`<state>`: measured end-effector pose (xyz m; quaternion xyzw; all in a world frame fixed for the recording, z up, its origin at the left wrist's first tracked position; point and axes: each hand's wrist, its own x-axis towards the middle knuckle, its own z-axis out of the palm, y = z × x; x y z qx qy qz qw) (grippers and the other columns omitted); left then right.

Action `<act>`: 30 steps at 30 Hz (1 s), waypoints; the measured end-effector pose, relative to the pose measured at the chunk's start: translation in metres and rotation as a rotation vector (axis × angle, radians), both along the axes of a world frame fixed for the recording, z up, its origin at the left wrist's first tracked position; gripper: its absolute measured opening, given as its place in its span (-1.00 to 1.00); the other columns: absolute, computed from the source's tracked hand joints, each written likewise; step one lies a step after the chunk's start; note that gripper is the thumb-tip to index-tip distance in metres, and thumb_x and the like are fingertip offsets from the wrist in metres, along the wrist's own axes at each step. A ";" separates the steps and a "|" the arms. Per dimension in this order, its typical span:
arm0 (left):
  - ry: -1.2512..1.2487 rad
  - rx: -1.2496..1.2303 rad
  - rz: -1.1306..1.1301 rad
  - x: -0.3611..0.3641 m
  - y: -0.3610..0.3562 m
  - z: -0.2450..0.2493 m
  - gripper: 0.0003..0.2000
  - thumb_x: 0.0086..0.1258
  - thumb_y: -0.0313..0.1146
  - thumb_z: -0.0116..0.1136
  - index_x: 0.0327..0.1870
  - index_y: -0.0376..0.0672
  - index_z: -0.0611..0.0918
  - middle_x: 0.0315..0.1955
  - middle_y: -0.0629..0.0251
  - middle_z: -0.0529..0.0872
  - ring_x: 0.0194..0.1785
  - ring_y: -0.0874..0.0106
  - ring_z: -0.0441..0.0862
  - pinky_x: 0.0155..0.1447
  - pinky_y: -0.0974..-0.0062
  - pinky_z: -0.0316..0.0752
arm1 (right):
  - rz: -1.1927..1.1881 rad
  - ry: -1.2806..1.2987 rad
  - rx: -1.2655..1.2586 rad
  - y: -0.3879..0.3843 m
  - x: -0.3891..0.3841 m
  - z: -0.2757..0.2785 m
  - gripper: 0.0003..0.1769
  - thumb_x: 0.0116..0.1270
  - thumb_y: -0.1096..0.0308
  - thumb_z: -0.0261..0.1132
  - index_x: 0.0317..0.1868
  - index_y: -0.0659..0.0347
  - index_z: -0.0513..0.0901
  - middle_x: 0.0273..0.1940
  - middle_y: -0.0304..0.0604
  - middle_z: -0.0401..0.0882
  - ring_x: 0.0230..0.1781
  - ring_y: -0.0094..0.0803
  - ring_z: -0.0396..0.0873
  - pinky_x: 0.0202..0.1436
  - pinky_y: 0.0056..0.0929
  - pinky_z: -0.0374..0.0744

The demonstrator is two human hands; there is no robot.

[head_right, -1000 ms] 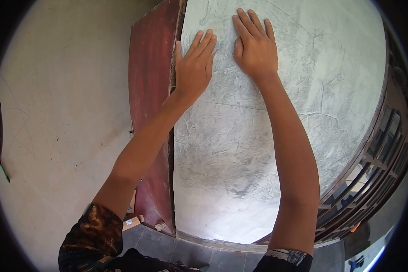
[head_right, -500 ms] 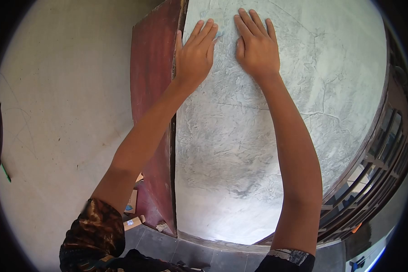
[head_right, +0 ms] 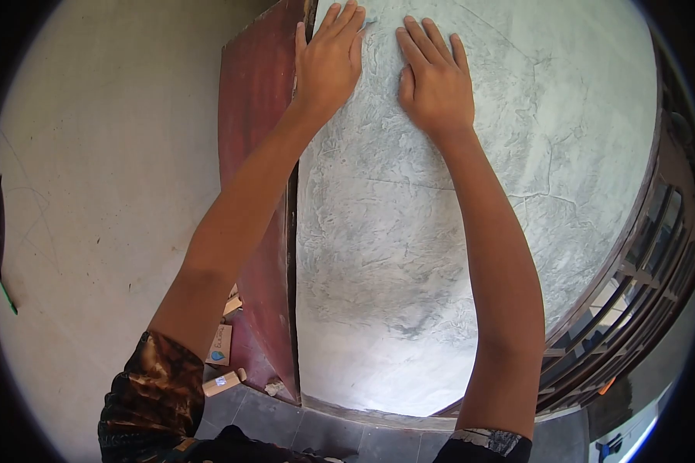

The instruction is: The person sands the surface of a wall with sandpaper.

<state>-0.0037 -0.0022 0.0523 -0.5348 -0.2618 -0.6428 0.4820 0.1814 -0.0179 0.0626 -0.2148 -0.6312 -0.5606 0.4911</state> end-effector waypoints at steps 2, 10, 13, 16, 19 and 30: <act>0.012 0.021 0.010 -0.001 0.003 0.001 -0.64 0.56 -0.38 0.18 0.33 -0.08 0.67 0.43 0.36 0.62 0.57 0.33 0.44 0.51 -0.31 0.27 | -0.003 0.000 -0.009 0.000 0.000 -0.001 -0.43 0.38 0.43 0.16 0.42 0.06 0.59 0.51 -0.25 0.48 0.59 -0.28 0.33 0.70 0.02 0.18; 0.081 -0.041 0.030 -0.010 0.002 -0.043 -0.65 0.56 -0.37 0.19 0.32 -0.09 0.67 0.41 0.36 0.63 0.54 0.32 0.47 0.52 -0.28 0.27 | 0.006 -0.003 -0.004 0.000 0.000 0.001 -0.43 0.39 0.43 0.15 0.42 0.07 0.59 0.51 -0.24 0.49 0.58 -0.25 0.35 0.69 0.03 0.19; 0.073 0.018 0.014 -0.006 0.003 0.000 -0.66 0.56 -0.37 0.19 0.31 -0.08 0.68 0.41 0.38 0.63 0.53 0.35 0.48 0.52 -0.28 0.26 | 0.014 -0.005 -0.020 -0.001 0.001 0.002 -0.42 0.39 0.43 0.14 0.43 0.07 0.58 0.52 -0.24 0.48 0.59 -0.24 0.34 0.69 0.03 0.18; 0.084 0.007 0.038 -0.008 0.002 -0.023 -0.66 0.56 -0.37 0.19 0.31 -0.08 0.68 0.40 0.40 0.64 0.53 0.36 0.48 0.53 -0.29 0.24 | 0.010 -0.010 -0.029 0.000 0.002 0.001 -0.41 0.39 0.42 0.13 0.44 0.07 0.58 0.52 -0.24 0.47 0.60 -0.24 0.33 0.70 0.03 0.16; 0.114 -0.057 0.043 -0.013 -0.004 -0.079 -0.65 0.55 -0.38 0.19 0.31 -0.08 0.68 0.39 0.41 0.65 0.53 0.36 0.48 0.55 -0.30 0.20 | 0.003 -0.016 -0.027 0.000 0.001 0.001 -0.41 0.40 0.41 0.12 0.45 0.06 0.57 0.53 -0.24 0.47 0.61 -0.24 0.31 0.71 0.03 0.14; 0.163 0.068 -0.017 -0.026 0.014 -0.030 -0.66 0.54 -0.33 0.22 0.30 -0.05 0.69 0.36 0.43 0.67 0.49 0.37 0.52 0.50 -0.28 0.30 | -0.039 -0.015 -0.020 0.002 0.000 -0.003 -0.39 0.41 0.38 0.14 0.49 0.09 0.53 0.55 -0.17 0.42 0.63 -0.17 0.28 0.70 0.05 0.13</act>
